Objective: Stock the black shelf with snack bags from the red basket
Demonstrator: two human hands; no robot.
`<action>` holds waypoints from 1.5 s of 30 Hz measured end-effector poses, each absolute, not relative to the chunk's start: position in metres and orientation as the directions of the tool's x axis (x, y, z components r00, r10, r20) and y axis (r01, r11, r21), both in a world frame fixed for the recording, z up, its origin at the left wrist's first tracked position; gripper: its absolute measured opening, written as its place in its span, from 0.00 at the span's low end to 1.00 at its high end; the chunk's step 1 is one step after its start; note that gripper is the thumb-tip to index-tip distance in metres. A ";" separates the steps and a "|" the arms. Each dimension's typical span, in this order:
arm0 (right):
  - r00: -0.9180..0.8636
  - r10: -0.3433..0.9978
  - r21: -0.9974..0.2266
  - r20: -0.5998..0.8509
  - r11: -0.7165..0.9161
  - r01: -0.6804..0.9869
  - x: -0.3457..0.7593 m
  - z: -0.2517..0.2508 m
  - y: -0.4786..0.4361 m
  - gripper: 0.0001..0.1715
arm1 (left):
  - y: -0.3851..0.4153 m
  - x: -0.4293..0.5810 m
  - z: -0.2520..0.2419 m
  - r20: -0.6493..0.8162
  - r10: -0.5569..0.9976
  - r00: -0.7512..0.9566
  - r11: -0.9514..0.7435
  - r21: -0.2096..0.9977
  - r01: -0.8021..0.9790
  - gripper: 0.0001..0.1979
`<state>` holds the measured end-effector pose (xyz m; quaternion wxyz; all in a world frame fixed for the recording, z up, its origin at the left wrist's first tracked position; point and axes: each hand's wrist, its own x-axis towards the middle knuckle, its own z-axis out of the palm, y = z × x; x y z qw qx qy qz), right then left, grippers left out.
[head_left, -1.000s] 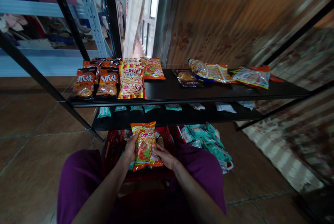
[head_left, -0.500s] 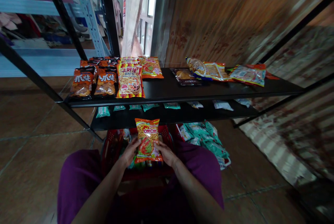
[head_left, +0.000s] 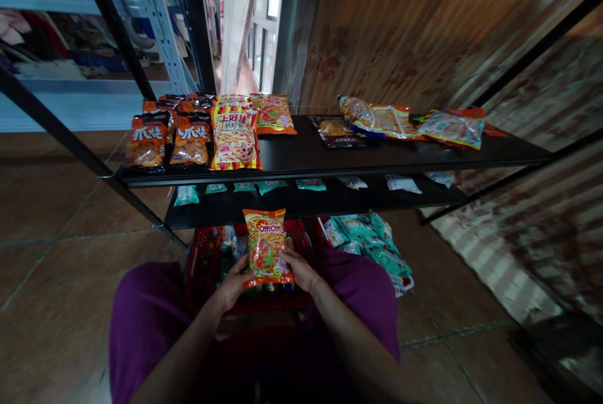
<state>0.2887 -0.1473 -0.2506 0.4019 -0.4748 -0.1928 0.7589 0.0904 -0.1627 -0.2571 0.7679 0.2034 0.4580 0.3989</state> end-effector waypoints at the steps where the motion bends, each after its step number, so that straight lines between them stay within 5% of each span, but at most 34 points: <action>1: -0.234 0.794 -0.676 -0.561 -0.602 -0.424 0.288 -0.250 -0.148 0.28 | -0.163 0.090 -0.257 -0.541 0.803 0.248 0.593 0.686 -0.421 0.32; 15: -0.314 0.766 -0.681 -0.560 -0.642 -0.351 0.289 -0.270 -0.168 0.47 | -0.176 0.078 -0.275 -0.593 0.776 0.215 0.618 0.647 -0.447 0.31; 28: -0.284 0.798 -0.643 -0.532 -0.599 -0.477 0.294 -0.268 -0.178 0.44 | -0.178 0.084 -0.274 -0.602 0.751 0.271 0.649 0.598 -0.471 0.29; 40: -0.271 0.783 -0.651 -0.559 -0.617 -0.442 0.290 -0.273 -0.167 0.49 | -0.174 0.078 -0.267 -0.565 0.787 0.249 0.609 0.642 -0.466 0.25; 45: -0.335 0.745 -0.621 -0.577 -0.667 -0.412 0.289 -0.264 -0.166 0.44 | -0.173 0.074 -0.259 -0.548 0.805 0.228 0.586 0.669 -0.457 0.27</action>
